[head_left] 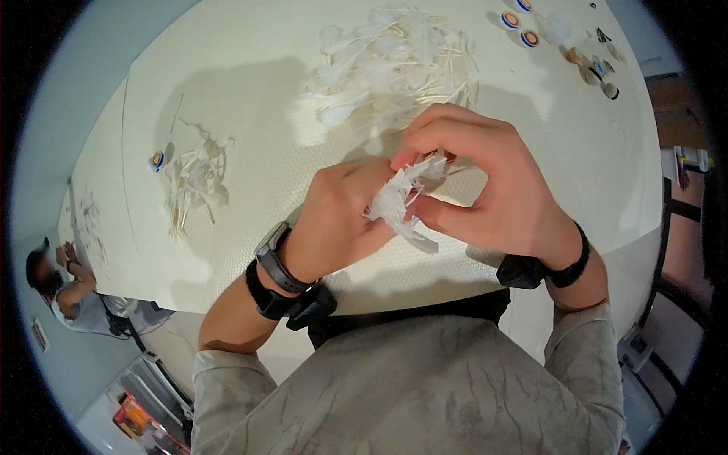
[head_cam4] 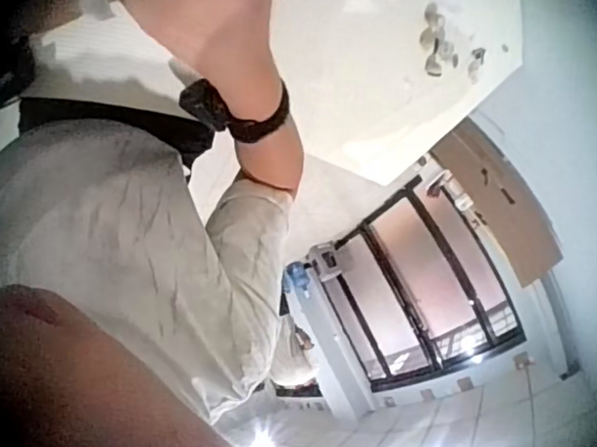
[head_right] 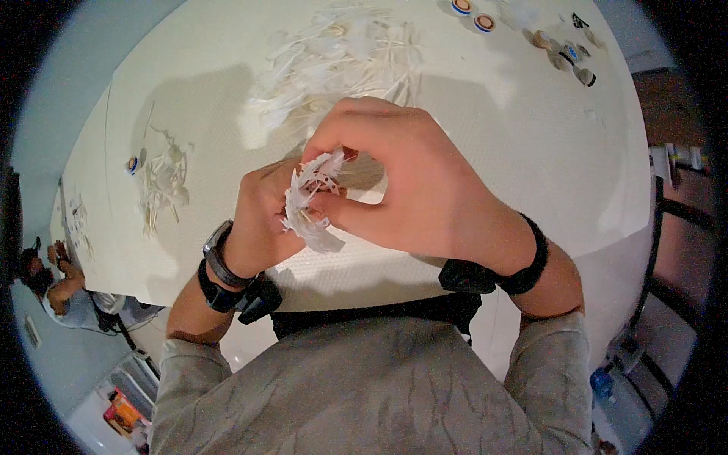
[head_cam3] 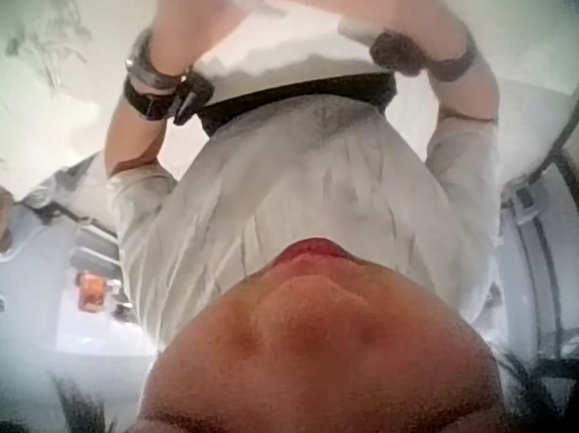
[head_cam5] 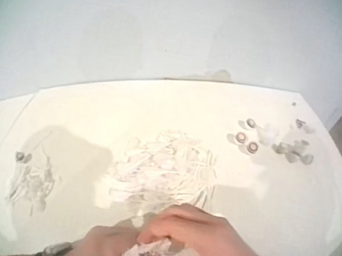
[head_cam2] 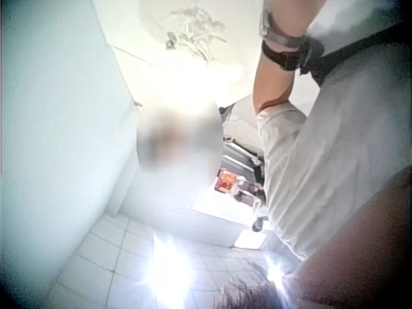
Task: The person inserts white feathers one by one into the base of a shuttlecock, ensuring they are properly seated and aligned.
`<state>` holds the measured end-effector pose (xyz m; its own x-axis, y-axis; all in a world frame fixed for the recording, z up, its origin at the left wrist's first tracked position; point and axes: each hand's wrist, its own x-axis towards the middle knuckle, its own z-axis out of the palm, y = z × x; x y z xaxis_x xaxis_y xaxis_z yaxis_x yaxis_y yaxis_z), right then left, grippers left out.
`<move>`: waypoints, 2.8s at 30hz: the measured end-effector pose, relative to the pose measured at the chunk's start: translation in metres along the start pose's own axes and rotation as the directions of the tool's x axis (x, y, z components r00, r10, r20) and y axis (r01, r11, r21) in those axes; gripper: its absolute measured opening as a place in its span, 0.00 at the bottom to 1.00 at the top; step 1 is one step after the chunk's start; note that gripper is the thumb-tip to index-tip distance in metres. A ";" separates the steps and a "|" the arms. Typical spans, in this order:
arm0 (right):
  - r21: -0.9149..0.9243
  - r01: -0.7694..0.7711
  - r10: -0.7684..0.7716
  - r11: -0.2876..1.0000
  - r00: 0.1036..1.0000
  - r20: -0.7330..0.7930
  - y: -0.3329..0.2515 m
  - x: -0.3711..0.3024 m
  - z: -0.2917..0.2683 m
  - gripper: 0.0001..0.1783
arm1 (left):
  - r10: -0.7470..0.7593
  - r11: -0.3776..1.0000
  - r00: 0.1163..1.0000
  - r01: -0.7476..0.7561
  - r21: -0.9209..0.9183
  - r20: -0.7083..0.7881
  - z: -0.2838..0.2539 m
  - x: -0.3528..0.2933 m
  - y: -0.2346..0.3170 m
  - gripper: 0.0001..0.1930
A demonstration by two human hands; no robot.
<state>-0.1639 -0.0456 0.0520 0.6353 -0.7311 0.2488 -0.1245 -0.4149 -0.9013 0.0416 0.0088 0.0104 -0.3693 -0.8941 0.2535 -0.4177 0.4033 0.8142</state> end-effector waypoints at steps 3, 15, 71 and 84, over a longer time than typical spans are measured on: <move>-0.103 0.056 -0.055 0.993 0.998 0.013 0.002 -0.002 -0.002 0.17 | 0.029 0.997 1.000 -0.029 0.077 -0.009 0.000 0.001 0.000 0.15; -0.343 0.174 -0.172 0.923 0.984 0.037 0.002 -0.001 0.003 0.20 | 0.135 0.933 0.991 -0.118 0.339 -0.026 0.000 0.005 0.005 0.14; -0.454 0.527 -0.543 0.719 0.833 0.107 -0.001 0.000 -0.001 0.15 | 0.428 0.831 0.890 -0.319 0.457 -0.157 -0.006 0.000 0.007 0.15; -0.469 0.527 -0.568 0.709 0.821 0.063 0.002 -0.006 0.002 0.15 | 0.437 0.808 0.890 -0.325 0.492 -0.129 -0.005 0.000 0.008 0.16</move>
<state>-0.1667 -0.0409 0.0484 0.6401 -0.3301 0.6938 -0.1113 -0.9333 -0.3414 0.0425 0.0108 0.0196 -0.4044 -0.6449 0.6485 -0.6259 0.7122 0.3180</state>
